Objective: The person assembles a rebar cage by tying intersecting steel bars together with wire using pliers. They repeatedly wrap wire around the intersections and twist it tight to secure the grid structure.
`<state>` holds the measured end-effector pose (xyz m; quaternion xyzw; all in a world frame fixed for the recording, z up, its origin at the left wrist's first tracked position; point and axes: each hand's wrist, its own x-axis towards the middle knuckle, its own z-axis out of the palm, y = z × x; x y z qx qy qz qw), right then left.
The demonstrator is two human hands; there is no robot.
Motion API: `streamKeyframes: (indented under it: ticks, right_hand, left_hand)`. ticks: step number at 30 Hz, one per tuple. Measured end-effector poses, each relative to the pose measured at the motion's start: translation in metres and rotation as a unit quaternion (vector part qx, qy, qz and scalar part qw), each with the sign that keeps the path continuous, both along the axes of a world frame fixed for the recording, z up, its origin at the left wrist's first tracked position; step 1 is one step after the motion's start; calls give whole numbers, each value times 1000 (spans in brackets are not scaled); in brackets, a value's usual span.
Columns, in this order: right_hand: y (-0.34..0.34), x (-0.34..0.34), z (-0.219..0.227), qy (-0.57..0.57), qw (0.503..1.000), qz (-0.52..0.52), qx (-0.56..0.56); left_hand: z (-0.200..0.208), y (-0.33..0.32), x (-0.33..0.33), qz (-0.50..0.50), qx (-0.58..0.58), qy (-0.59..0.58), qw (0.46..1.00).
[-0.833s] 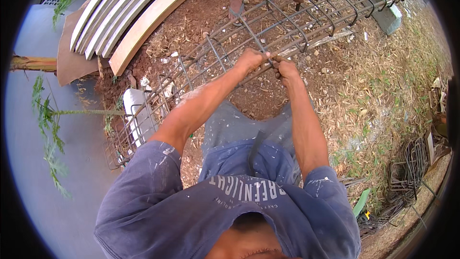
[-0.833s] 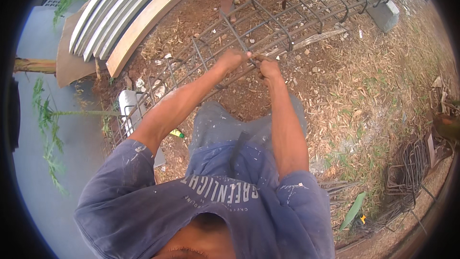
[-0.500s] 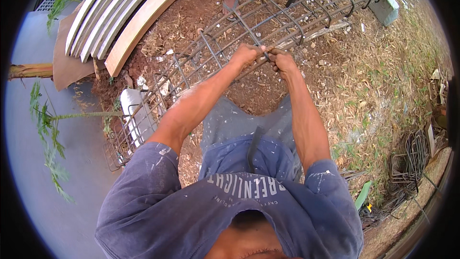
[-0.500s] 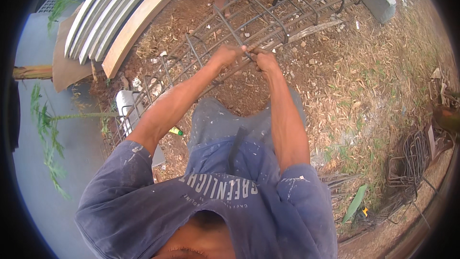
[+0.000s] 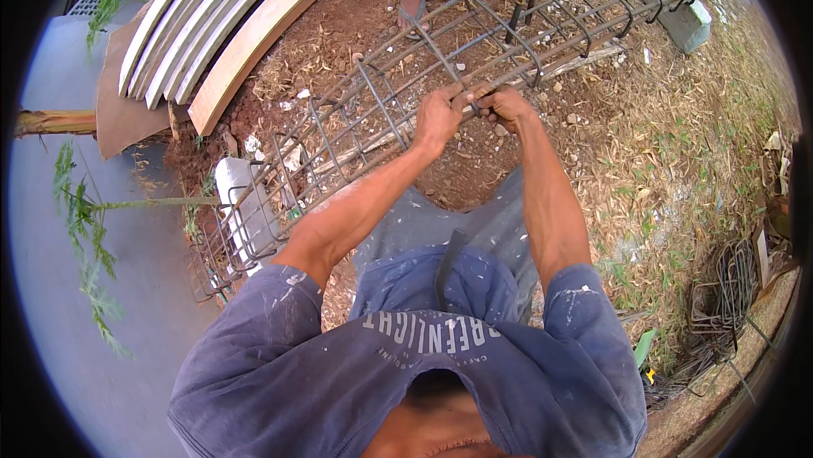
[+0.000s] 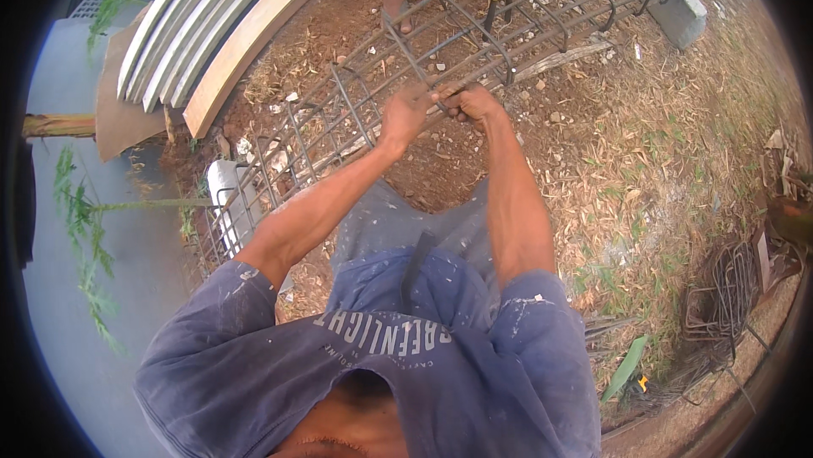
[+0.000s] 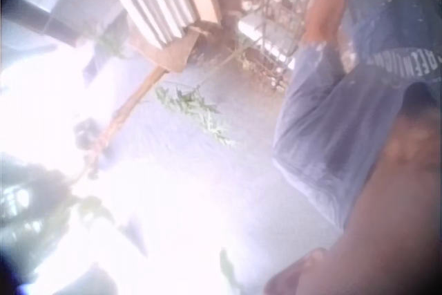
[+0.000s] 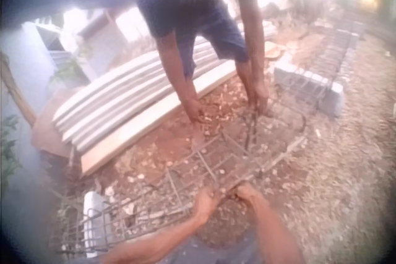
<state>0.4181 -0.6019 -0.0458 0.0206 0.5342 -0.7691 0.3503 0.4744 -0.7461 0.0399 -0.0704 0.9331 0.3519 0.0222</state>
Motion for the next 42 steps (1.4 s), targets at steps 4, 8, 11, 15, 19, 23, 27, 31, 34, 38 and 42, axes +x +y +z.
streamKeyframes:
  ticks: [4, 8, 11, 15, 19, 23, 27, 31, 34, 38, 42]
  right_hand:
    - [-13, 7, -9, 76, 983, -78, 151]
    - [-20, 18, -14, 72, 983, -104, 135]
    - [-15, 22, -6, 20, 994, -101, 40]
    - [-6, 27, 10, -88, 985, -135, -54]
    - [-6, 23, 16, -72, 993, -88, -32]
    - [-2, 18, 7, -43, 997, -43, -51]
    - [6, 20, -2, -25, 998, -5, -49]
    - [10, 23, -4, -37, 995, 9, -91]
    - [11, 24, -4, -38, 994, 18, -99]
    - [15, 20, -1, -21, 997, 12, -69]
    - [17, 16, 1, -24, 997, 24, -63]
  left_hand:
    - [-3, -3, -3, -29, 15, 30, 999]
    - [-7, -7, -3, -43, 43, 38, 997]
    - [-6, -8, -3, -56, 9, 32, 998]
    - [-8, -12, -3, -95, 2, 34, 995]
    - [-8, -22, -9, -188, -25, 59, 980]
    - [-1, -30, -18, -192, 53, -45, 979]
    - [13, -25, -17, -131, 121, -114, 977]
    - [16, -17, -12, -22, 182, -109, 977]
    - [11, -18, -14, 7, 230, -107, 967]
    - [5, -26, -22, 95, 262, -196, 940]
    - [6, -33, -32, 25, 284, -312, 906]
